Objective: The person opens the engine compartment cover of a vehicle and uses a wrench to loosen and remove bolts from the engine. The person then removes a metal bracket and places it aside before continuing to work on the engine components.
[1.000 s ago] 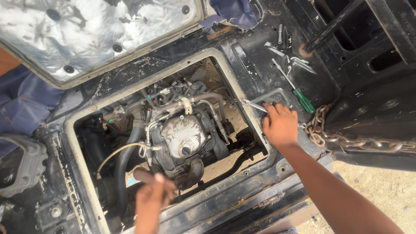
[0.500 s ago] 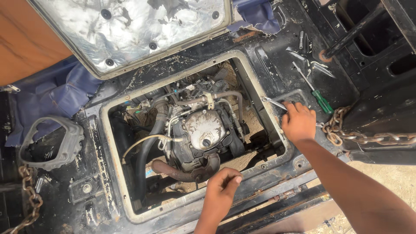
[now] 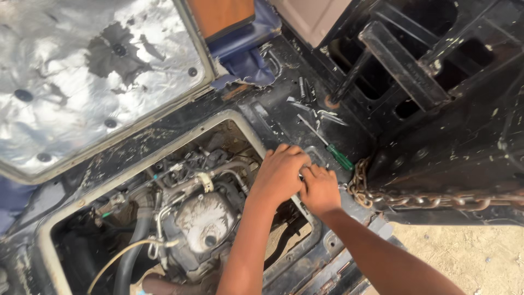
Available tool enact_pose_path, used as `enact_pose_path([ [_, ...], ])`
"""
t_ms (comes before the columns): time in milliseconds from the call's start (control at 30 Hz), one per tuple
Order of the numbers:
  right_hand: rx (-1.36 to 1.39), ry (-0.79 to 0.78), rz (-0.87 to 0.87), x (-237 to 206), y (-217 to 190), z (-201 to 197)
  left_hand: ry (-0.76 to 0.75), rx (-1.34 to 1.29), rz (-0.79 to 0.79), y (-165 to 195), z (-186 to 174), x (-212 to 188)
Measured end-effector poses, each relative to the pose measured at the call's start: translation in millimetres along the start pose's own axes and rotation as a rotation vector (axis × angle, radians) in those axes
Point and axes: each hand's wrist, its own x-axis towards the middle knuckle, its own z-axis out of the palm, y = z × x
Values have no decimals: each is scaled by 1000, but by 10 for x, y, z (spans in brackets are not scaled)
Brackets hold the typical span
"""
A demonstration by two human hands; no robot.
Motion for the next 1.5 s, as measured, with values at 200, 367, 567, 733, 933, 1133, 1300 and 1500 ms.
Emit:
enact_pose_path([
  [200,90,26,-10,37,20,-11,2,44,-203,-408,365,1370],
  [367,105,0,17,67,27,4,56,211,-501,-753,583,2111],
  [567,108,-8,18,57,14,-51,-67,96,-499,-995,592,2317],
  [733,49,-9,-9,56,15,-26,130,-876,-461,-845,496,1225],
  [933,-2,64,-40,-37,63,90,573,-1019,-653,-188,294,-1388],
  [1133,-75,154,-130,-39,37,118,805,-85,-887,-528,-182,-2983],
  [1300,-49,208,-187,-137,99,174,660,-92,-964,-1469,-262,-3428],
  [1500,-84,264,-210,-182,254,279,586,-327,-903,-2069,-402,-3153],
])
